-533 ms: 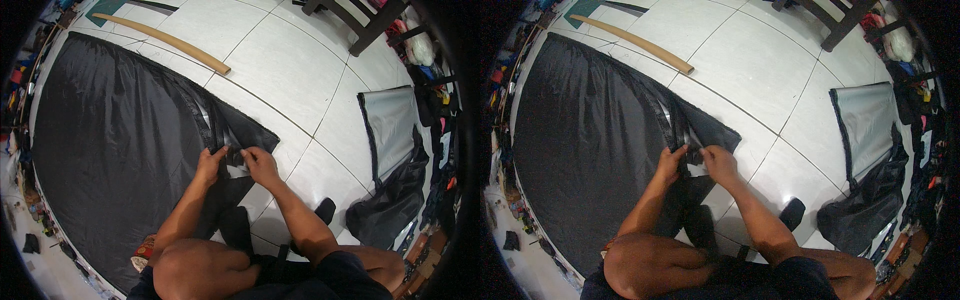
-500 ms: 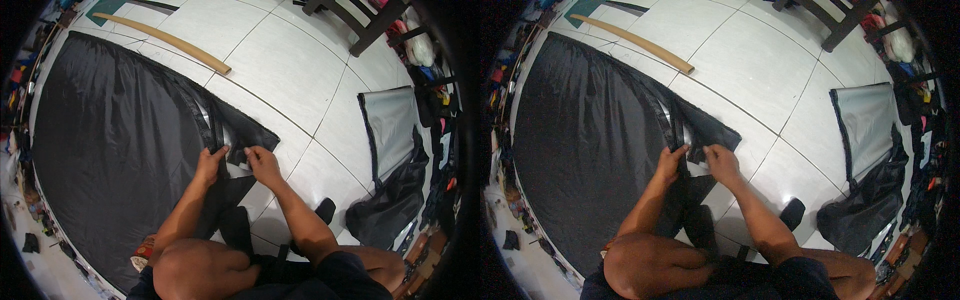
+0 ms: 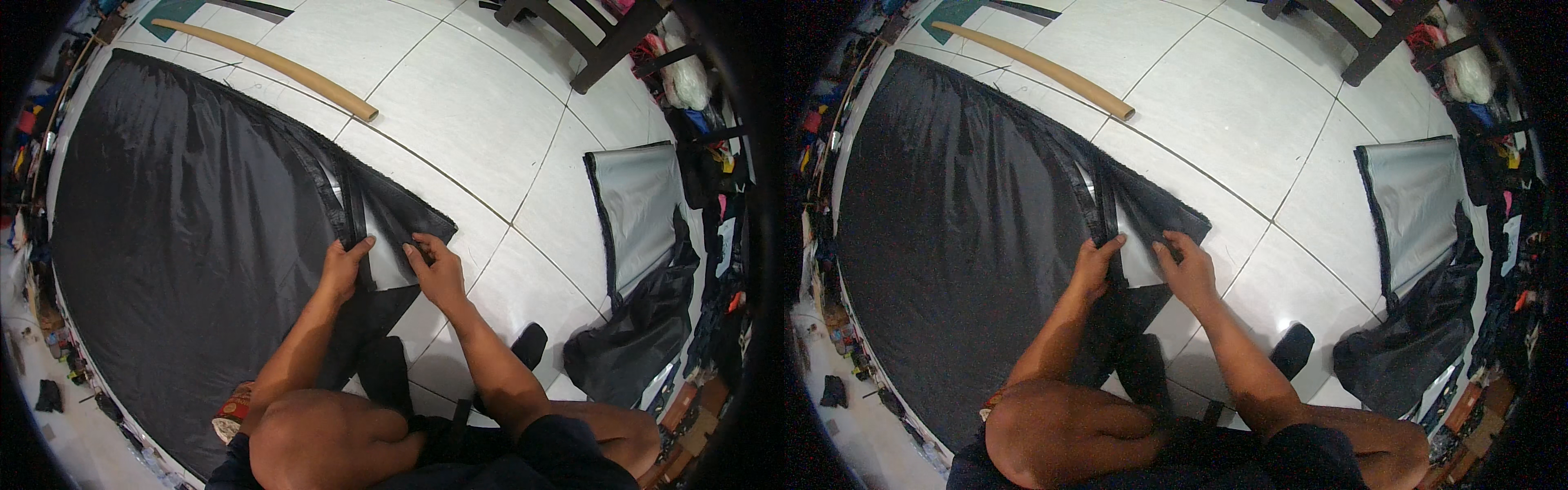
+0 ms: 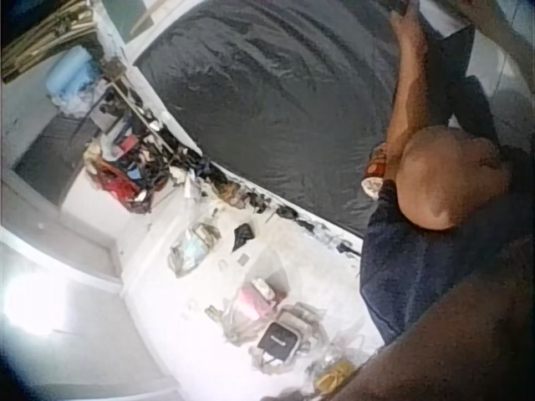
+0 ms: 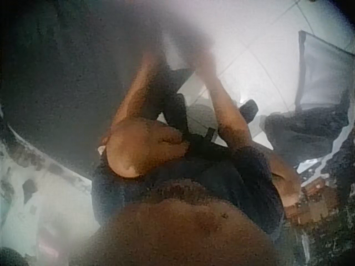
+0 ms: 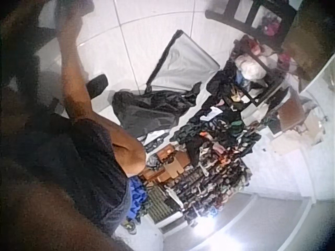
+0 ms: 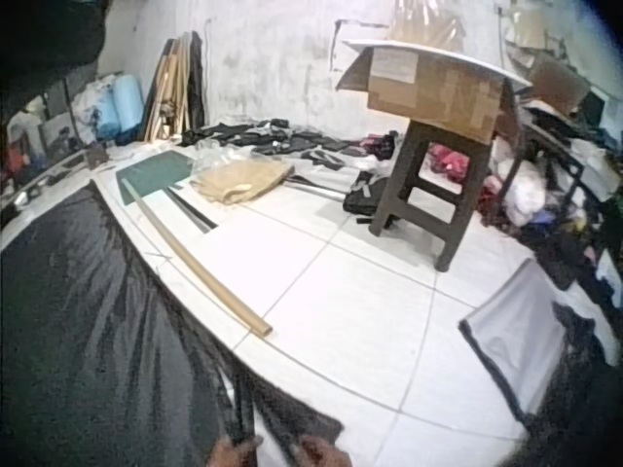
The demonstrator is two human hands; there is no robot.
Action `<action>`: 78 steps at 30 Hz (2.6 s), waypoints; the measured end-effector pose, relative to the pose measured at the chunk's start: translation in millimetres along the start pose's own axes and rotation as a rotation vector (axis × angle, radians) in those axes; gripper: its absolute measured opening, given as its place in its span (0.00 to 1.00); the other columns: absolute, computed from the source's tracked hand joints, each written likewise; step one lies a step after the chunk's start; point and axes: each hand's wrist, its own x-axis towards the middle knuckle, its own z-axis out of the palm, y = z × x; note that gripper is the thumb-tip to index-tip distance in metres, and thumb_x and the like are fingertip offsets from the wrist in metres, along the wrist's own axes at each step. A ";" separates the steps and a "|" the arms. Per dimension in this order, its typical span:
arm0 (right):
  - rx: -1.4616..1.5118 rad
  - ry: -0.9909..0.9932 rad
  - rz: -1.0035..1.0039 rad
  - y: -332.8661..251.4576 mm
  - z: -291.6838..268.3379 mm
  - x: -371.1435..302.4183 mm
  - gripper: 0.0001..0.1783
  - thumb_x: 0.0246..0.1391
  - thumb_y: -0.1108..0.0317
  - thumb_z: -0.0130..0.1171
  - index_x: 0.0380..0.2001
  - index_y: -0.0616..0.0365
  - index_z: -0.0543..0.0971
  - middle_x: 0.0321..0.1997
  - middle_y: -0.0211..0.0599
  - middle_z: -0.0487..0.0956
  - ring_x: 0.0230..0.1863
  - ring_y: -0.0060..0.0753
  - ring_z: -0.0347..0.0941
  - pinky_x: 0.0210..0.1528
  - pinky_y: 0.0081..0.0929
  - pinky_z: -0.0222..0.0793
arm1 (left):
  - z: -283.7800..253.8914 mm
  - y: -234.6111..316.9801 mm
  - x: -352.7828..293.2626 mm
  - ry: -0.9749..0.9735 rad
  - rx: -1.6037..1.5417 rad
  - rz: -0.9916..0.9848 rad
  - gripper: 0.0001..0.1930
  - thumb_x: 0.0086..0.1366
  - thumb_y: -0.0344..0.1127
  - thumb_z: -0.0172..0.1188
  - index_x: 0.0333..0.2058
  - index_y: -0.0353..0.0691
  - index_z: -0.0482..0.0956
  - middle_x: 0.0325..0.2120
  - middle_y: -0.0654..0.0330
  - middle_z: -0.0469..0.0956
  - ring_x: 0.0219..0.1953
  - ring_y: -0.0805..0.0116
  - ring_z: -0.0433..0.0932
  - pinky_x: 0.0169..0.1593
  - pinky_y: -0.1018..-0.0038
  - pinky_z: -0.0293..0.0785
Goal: The person measures a large black fabric sheet on the floor using a wooden stick, then cuts the fabric with shears. After cutting, the person folds the fabric and applies tape to the edge.
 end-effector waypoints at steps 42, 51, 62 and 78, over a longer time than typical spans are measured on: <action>-0.258 0.303 -0.231 -2.4 -16.5 7.2 0.10 0.58 0.64 0.64 0.38 0.58 0.80 0.37 0.38 0.80 0.34 0.34 0.76 0.37 0.32 0.71 | -2.7 -2.2 0.8 0.026 -0.044 -0.035 0.10 0.63 0.38 0.66 0.39 0.40 0.77 0.31 0.63 0.79 0.30 0.70 0.77 0.37 0.69 0.75; -0.153 -0.132 -0.187 -5.1 21.4 -1.6 0.14 0.58 0.57 0.62 0.31 0.59 0.81 0.32 0.42 0.81 0.36 0.45 0.78 0.39 0.39 0.71 | 2.4 4.7 -4.4 -0.021 -0.020 -0.016 0.06 0.63 0.33 0.66 0.37 0.40 0.79 0.30 0.64 0.81 0.31 0.73 0.78 0.37 0.72 0.76; 0.279 0.016 0.339 2.6 -21.0 20.9 0.16 0.64 0.57 0.59 0.38 0.61 0.78 0.24 0.24 0.73 0.25 0.19 0.66 0.28 0.22 0.63 | -4.4 0.2 -1.0 0.055 0.027 -0.024 0.09 0.62 0.33 0.67 0.39 0.40 0.78 0.33 0.63 0.81 0.33 0.71 0.78 0.39 0.70 0.75; -0.254 -0.122 -0.356 -7.6 18.3 6.5 0.13 0.51 0.59 0.70 0.33 0.57 0.82 0.32 0.37 0.82 0.34 0.44 0.79 0.38 0.37 0.72 | -4.7 2.1 -1.1 -0.060 0.017 -0.023 0.09 0.63 0.33 0.66 0.40 0.39 0.79 0.34 0.62 0.81 0.33 0.71 0.79 0.39 0.72 0.76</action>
